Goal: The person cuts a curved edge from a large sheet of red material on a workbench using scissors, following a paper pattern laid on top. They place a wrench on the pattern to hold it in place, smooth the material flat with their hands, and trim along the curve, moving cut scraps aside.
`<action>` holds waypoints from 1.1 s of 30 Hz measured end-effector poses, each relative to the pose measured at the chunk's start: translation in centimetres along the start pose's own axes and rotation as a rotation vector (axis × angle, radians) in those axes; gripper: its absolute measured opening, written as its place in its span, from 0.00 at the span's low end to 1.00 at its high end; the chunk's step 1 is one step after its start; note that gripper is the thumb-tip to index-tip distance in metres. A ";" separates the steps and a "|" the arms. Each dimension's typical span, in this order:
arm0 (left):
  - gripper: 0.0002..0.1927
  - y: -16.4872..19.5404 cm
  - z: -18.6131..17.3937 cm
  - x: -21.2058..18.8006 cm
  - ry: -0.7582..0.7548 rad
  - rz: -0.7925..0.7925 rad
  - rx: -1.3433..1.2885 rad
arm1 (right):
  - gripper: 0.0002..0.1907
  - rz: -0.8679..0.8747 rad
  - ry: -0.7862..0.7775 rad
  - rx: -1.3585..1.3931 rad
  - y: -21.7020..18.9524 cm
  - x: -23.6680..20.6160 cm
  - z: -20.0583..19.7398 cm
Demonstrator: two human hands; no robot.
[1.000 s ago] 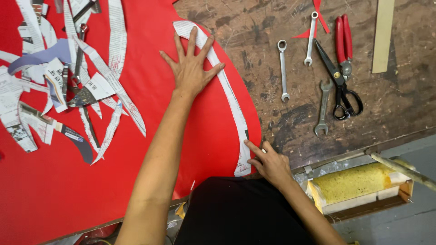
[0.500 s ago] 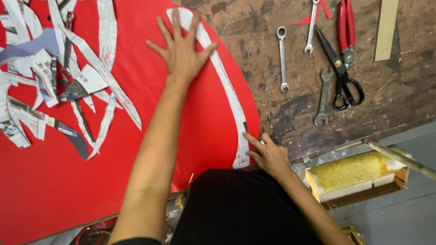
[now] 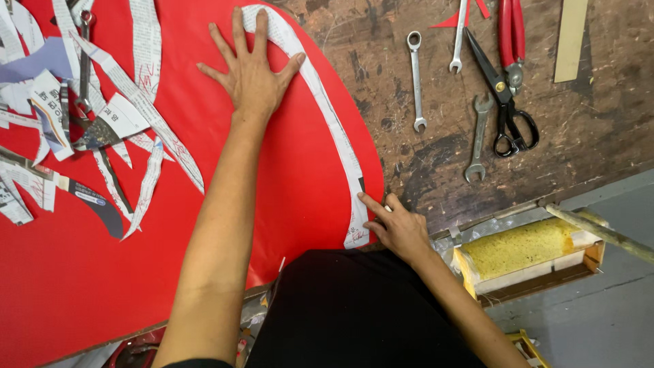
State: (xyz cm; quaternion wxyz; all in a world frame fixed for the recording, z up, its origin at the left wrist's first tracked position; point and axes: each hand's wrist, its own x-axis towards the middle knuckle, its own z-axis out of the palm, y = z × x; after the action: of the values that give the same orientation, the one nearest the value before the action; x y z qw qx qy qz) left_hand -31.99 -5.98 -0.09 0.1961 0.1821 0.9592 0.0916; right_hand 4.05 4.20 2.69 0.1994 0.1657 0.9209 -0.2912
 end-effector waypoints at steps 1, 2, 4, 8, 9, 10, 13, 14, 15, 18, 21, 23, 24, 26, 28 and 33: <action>0.53 -0.2 0.6 0.1 -0.004 -0.005 0.006 | 0.36 -0.014 0.014 0.004 0.0 0.0 0.0; 0.51 -0.5 1.3 0.1 0.056 0.021 0.015 | 0.36 0.008 -0.022 -0.003 0.0 0.0 0.0; 0.46 -0.7 3.1 0.0 0.182 0.083 0.029 | 0.36 0.057 -0.086 -0.021 -0.1 0.1 -0.1; 0.30 -0.6 5.8 -0.8 0.555 0.370 0.364 | 0.36 0.046 -0.059 -0.013 -0.1 0.0 0.0; 0.28 -0.7 6.0 -1.1 0.580 0.374 0.409 | 0.36 0.046 -0.062 -0.010 -0.1 -0.1 0.0; 0.27 -0.5 5.9 -1.3 0.606 0.378 0.455 | 0.36 0.045 -0.065 -0.008 -0.1 -0.1 0.0; 0.39 0.0 4.4 -2.1 0.096 0.203 -0.040 | 0.36 -0.012 0.022 -0.004 -0.1 -0.2 -0.1; 0.43 0.3 3.8 -2.3 0.086 0.197 -0.045 | 0.36 0.010 -0.008 -0.002 0.0 -0.1 -0.1; 0.47 0.6 3.2 -2.5 0.073 0.188 -0.048 | 0.36 0.030 -0.043 0.003 0.0 -0.1 -0.1; 0.54 1.6 1.9 -3.1 0.090 0.194 -0.013 | 0.36 0.023 -0.057 -0.013 0.0 0.1 -0.2; 0.52 2.0 1.8 -3.2 0.062 0.196 0.007 | 0.36 0.012 -0.058 -0.031 0.0 0.1 -0.3; 0.49 2.0 2.1 -3.2 0.046 0.198 0.020 | 0.36 0.005 -0.042 -0.021 0.1 0.0 -0.2; 0.48 1.9 2.3 -3.1 0.048 0.201 0.033 | 0.36 -0.003 -0.024 -0.006 0.1 0.0 -0.2; 0.47 1.7 2.5 -3.1 0.049 0.194 0.045 | 0.36 -0.004 -0.023 0.006 0.1 -0.1 -0.2; 0.48 1.6 2.6 -3.2 0.056 0.185 0.039 | 0.36 0.014 -0.044 -0.005 0.1 0.0 -0.1; 0.49 2.1 2.3 -3.6 0.009 0.127 0.039 | 0.37 -0.015 -0.008 -0.020 0.3 0.0 0.1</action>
State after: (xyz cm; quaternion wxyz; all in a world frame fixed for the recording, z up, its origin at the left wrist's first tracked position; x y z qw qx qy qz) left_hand -27.30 -5.17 -0.47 0.1820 0.2458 0.9482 0.0861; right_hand 4.25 4.36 2.47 0.2026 0.1557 0.9242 -0.2839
